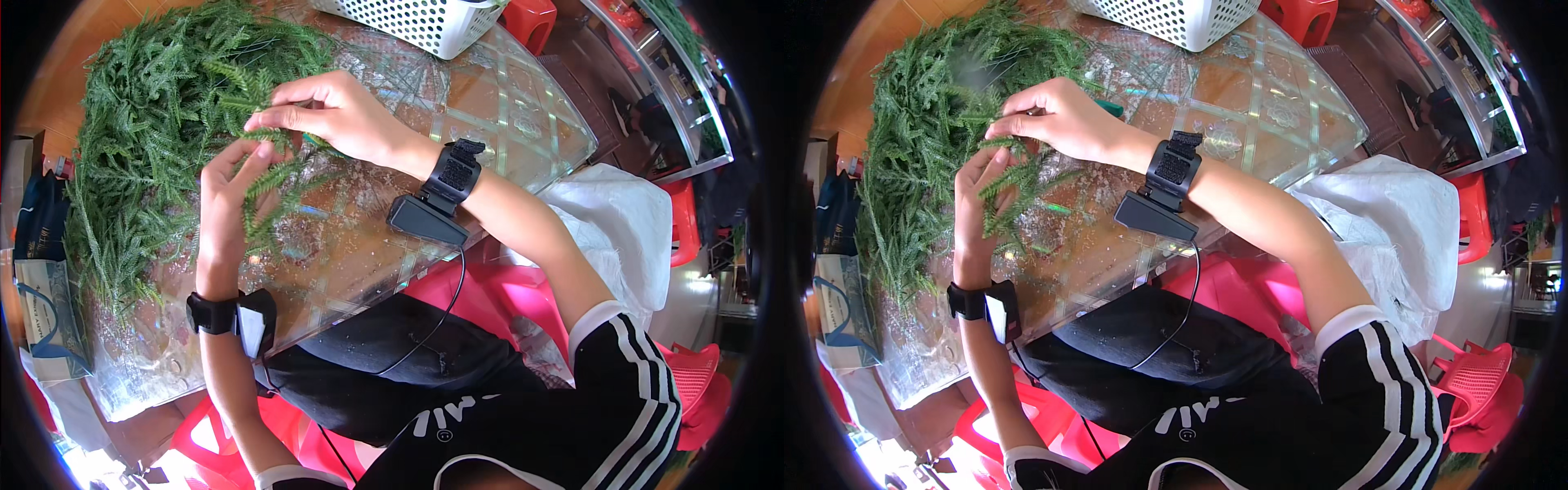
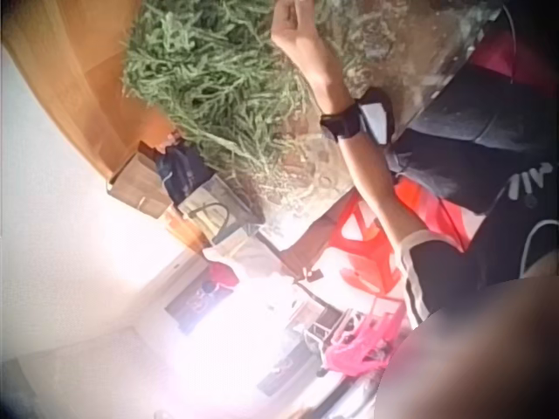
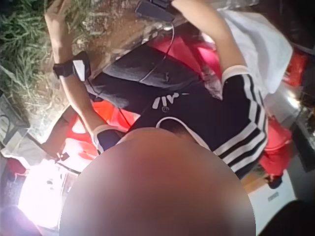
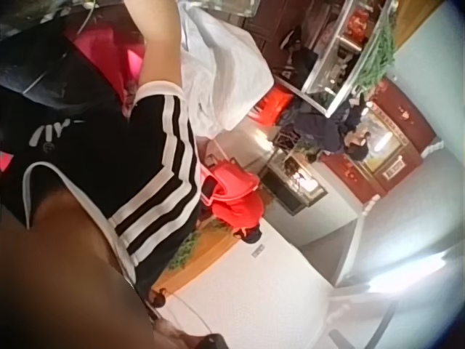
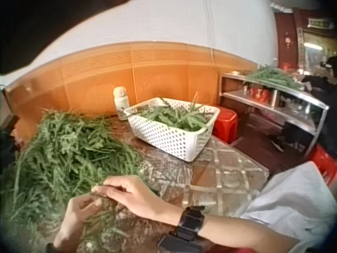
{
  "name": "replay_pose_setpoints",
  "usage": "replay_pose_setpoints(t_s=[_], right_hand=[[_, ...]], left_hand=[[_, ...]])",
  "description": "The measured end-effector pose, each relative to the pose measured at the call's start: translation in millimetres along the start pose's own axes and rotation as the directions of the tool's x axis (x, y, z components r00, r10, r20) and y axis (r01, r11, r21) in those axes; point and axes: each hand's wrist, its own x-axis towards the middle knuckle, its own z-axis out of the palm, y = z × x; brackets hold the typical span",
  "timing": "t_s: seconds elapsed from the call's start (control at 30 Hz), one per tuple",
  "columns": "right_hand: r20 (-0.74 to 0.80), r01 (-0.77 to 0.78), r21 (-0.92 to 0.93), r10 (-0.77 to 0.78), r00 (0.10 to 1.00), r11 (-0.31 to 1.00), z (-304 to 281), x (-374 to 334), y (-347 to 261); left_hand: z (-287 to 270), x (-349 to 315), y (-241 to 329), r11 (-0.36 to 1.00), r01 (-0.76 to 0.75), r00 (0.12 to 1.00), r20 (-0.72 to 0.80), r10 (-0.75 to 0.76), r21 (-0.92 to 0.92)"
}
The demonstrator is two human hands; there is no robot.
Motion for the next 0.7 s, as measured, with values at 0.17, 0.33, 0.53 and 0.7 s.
replay_pose_setpoints(t_s=[0.17, 0.33, 0.53, 0.7], right_hand=[[-0.062, -0.028, -0.023, 0.026, 0.998, 0.999, -1.4, -0.5, 0.3], [-0.236, 0.1, -0.099, -0.121, 0.964, 0.99, -0.8, 0.0, 4.2], [-0.17, 0.043, 0.007, -0.041, 0.985, 0.999, -0.4, -0.1, 1.9], [-0.14, 0.048, 0.079, -0.037, 0.989, 0.996, 1.4, -0.2, 2.9]], left_hand=[[8.8, -1.1, 2.5, 0.998, -0.027, 0.999, 0.027, 0.029, -0.053], [10.2, 4.2, -8.8, 0.835, -0.377, 0.909, -0.012, 0.416, 0.4], [11.5, 1.8, -6.6, 0.611, -0.376, 0.832, -0.037, 0.554, 0.697], [18.8, -3.0, 0.3, 0.576, -0.283, 0.827, -0.11, 0.552, 0.767]])
